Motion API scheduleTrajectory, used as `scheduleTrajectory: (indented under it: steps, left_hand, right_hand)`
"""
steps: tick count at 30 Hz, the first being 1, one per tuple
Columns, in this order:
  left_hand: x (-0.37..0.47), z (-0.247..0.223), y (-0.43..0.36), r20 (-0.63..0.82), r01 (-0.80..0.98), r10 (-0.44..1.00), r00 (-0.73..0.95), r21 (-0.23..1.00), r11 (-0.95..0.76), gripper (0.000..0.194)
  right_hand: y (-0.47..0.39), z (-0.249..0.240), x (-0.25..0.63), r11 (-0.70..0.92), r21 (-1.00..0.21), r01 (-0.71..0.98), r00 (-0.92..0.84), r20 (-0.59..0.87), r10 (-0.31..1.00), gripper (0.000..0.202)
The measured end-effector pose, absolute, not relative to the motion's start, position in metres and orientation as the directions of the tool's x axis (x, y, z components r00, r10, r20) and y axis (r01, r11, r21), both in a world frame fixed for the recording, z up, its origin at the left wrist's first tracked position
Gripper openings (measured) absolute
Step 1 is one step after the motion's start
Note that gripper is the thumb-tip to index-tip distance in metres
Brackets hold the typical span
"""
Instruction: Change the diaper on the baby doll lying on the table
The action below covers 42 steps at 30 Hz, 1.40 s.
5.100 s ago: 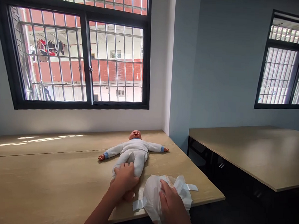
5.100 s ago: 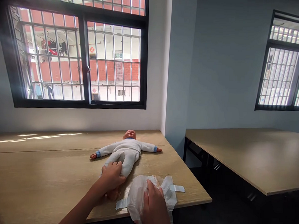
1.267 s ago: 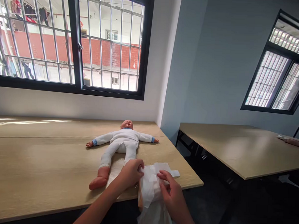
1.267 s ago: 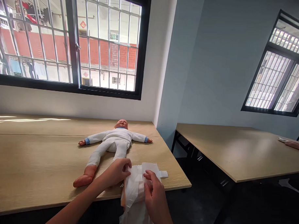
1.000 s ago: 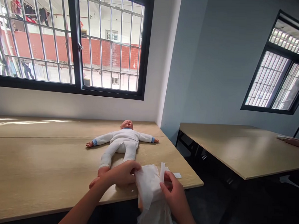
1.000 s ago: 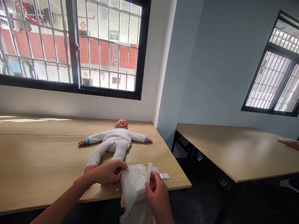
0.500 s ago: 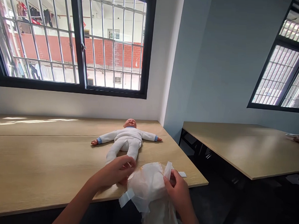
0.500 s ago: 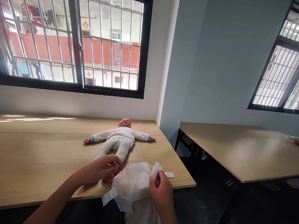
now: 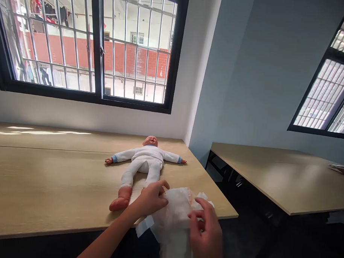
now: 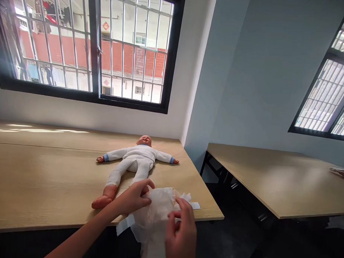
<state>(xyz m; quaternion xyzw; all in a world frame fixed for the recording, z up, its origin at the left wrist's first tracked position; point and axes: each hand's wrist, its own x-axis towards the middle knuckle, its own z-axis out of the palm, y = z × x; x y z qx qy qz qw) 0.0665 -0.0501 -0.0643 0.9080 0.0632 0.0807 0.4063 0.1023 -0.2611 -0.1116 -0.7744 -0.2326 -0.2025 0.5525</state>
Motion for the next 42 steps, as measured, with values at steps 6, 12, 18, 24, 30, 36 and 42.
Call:
scheduleTrajectory:
  steps: [6, 12, 18, 24, 30, 36, 42]
  left_hand:
    - [0.053, -0.064, -0.052, 0.185, -0.045, 0.163, 0.969, 0.784, -0.620, 0.034]
    - [0.056, -0.070, -0.039, 0.189, -0.049, 0.198, 0.962, 0.830, -0.556, 0.028]
    - [0.061, -0.071, -0.038, 0.179, -0.038, 0.208, 0.962, 0.837, -0.546, 0.027]
    - [0.058, -0.070, -0.037, 0.188, -0.054, 0.189, 0.964, 0.832, -0.552, 0.029]
    - [0.060, -0.071, -0.038, 0.198, -0.076, 0.173, 0.965, 0.841, -0.535, 0.030]
    - [0.057, -0.073, -0.038, 0.194, -0.087, 0.172, 0.966, 0.867, -0.491, 0.029]
    - [0.040, -0.061, -0.059, 0.230, -0.072, 0.194, 0.954, 0.800, -0.595, 0.029]
  right_hand:
    - [-0.225, -0.091, 0.078, -0.226, -0.722, 0.654, 0.755, 0.603, 0.257, 0.028]
    - [-0.273, -0.098, 0.091, -0.306, -0.813, 0.495, 0.822, 0.553, -0.139, 0.026]
    - [-0.275, -0.102, 0.107, -0.317, -0.844, 0.433, 0.901, 0.400, 0.165, 0.031]
    - [-0.261, -0.096, 0.100, -0.209, -0.896, 0.392, 0.919, 0.390, 0.054, 0.029]
    - [-0.249, -0.100, 0.106, 0.024, -0.937, 0.349, 0.900, 0.342, 0.269, 0.025]
    - [-0.257, -0.099, 0.106, -0.151, -0.828, 0.540, 0.839, 0.544, 0.016, 0.026]
    - [-0.274, -0.090, 0.091, -0.294, -0.818, 0.494, 0.856, 0.398, 0.330, 0.066]
